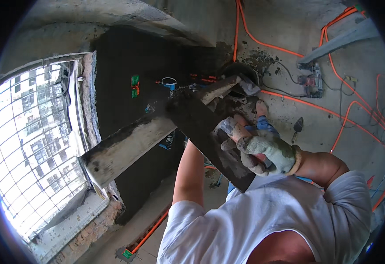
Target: Applying and leveling cement plaster on a wall around plumbing conduits using a straight edge and trowel.
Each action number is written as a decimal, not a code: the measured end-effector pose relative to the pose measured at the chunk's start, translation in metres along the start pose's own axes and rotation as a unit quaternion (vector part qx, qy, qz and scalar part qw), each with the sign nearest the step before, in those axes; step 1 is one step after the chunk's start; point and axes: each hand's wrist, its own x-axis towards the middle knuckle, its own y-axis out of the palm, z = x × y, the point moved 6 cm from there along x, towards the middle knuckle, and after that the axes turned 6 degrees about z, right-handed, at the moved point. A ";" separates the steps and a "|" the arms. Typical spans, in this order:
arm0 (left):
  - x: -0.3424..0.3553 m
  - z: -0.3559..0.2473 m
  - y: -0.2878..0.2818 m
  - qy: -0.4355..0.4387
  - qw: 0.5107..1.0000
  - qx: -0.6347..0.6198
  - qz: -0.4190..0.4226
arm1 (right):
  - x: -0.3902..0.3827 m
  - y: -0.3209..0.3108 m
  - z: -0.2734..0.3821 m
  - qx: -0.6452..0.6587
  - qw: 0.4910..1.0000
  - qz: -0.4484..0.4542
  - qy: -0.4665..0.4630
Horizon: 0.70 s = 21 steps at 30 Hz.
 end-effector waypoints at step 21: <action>0.038 -0.024 -0.016 0.035 0.977 -0.098 -0.188 | -0.002 -0.102 0.095 -0.032 0.968 -0.106 -0.227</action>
